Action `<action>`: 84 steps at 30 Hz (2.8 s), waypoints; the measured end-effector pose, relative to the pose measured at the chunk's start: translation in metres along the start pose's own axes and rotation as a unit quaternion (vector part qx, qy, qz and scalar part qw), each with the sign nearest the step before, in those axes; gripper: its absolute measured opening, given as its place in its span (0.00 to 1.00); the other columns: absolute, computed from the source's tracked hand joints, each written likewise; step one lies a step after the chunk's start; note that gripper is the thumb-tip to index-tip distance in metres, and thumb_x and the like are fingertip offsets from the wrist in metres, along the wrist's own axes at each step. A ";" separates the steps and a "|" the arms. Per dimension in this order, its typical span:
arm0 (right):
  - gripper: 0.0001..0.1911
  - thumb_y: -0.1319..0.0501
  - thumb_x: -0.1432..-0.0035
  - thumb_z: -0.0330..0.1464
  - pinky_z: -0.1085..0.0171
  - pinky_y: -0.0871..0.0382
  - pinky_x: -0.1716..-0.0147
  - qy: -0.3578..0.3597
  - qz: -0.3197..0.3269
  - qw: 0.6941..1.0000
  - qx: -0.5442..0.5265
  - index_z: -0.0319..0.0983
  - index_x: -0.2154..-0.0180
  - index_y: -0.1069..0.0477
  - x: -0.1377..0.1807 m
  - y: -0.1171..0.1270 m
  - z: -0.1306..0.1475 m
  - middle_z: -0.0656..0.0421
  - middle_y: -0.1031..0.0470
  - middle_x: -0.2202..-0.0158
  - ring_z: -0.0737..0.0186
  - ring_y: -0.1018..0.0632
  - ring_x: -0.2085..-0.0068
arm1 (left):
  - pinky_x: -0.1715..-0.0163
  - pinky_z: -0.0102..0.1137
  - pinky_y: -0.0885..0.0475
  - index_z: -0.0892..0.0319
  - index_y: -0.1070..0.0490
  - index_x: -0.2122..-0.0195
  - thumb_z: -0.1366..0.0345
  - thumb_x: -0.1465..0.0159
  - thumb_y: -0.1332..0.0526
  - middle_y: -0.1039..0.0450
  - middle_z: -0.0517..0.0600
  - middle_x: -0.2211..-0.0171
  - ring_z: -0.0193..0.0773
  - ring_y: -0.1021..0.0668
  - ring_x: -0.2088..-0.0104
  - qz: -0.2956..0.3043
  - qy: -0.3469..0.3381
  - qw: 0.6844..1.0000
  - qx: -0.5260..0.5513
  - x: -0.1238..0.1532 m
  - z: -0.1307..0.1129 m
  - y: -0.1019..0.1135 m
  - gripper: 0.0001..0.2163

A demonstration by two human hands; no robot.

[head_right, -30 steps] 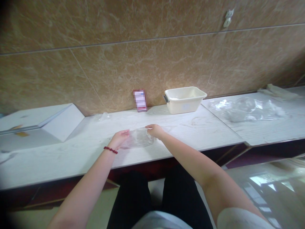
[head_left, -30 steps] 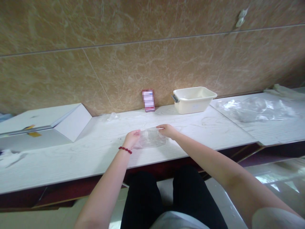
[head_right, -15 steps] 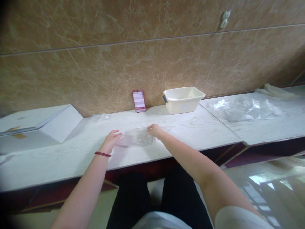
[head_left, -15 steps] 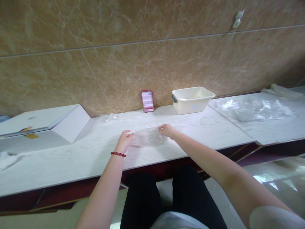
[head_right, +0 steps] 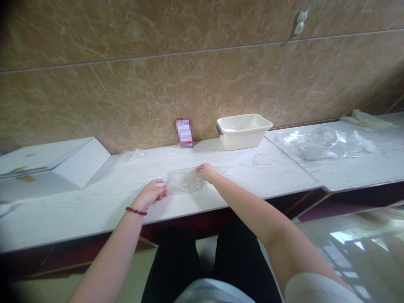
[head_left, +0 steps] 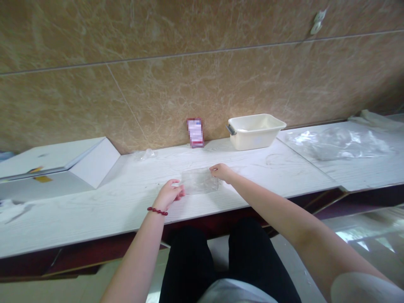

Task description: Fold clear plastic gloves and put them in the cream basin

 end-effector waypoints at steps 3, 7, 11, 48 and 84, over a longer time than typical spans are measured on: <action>0.18 0.44 0.57 0.31 0.74 0.42 0.83 -0.005 0.005 1.000 -0.001 0.41 0.60 0.30 0.001 0.001 0.001 0.59 0.27 0.74 0.69 0.30 0.77 | 0.82 0.24 0.38 0.61 0.42 0.59 0.65 0.50 0.41 0.31 0.48 0.79 0.33 0.27 0.78 -0.008 0.002 1.000 -0.027 0.000 0.000 0.001 0.17; 0.18 0.43 0.58 0.30 0.74 0.43 0.83 -0.018 0.008 1.000 -0.009 0.41 0.60 0.30 0.003 0.001 0.001 0.60 0.27 0.75 0.69 0.30 0.78 | 0.83 0.23 0.40 0.61 0.41 0.60 0.65 0.50 0.41 0.30 0.48 0.78 0.33 0.27 0.79 -0.007 0.008 0.997 -0.075 -0.001 0.002 0.004 0.17; 0.18 0.43 0.58 0.30 0.74 0.43 0.84 -0.015 0.009 1.000 -0.016 0.41 0.60 0.30 0.003 0.001 0.001 0.60 0.28 0.75 0.70 0.31 0.79 | 0.82 0.24 0.40 0.60 0.38 0.63 0.66 0.53 0.39 0.33 0.44 0.81 0.31 0.30 0.82 -0.009 -0.020 0.991 -0.134 -0.005 0.001 0.009 0.15; 0.22 0.44 0.57 0.29 0.73 0.36 0.73 0.039 -0.020 0.999 -0.011 0.40 0.56 0.33 -0.007 -0.002 -0.001 0.60 0.27 0.64 0.68 0.28 0.70 | 0.48 0.44 0.53 0.59 0.46 0.48 0.56 0.40 0.57 0.47 0.53 0.45 0.44 0.48 0.44 -0.036 -0.334 0.756 -0.561 -0.008 -0.038 -0.066 0.21; 0.18 0.49 0.54 0.22 0.69 0.35 0.65 0.032 -0.095 0.992 -0.078 0.37 0.59 0.35 -0.011 0.012 0.002 0.56 0.32 0.61 0.68 0.29 0.64 | 0.49 0.46 0.58 0.52 0.53 0.44 0.45 0.44 0.63 0.56 0.54 0.42 0.47 0.53 0.43 0.006 -0.310 0.759 -0.573 -0.002 -0.028 -0.075 0.29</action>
Point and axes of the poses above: each hand's wrist, its own x-axis away from the middle knuckle, its own y-axis out of the back of the hand, z = x × y, the point moved 6 cm from there along -x, towards the middle knuckle
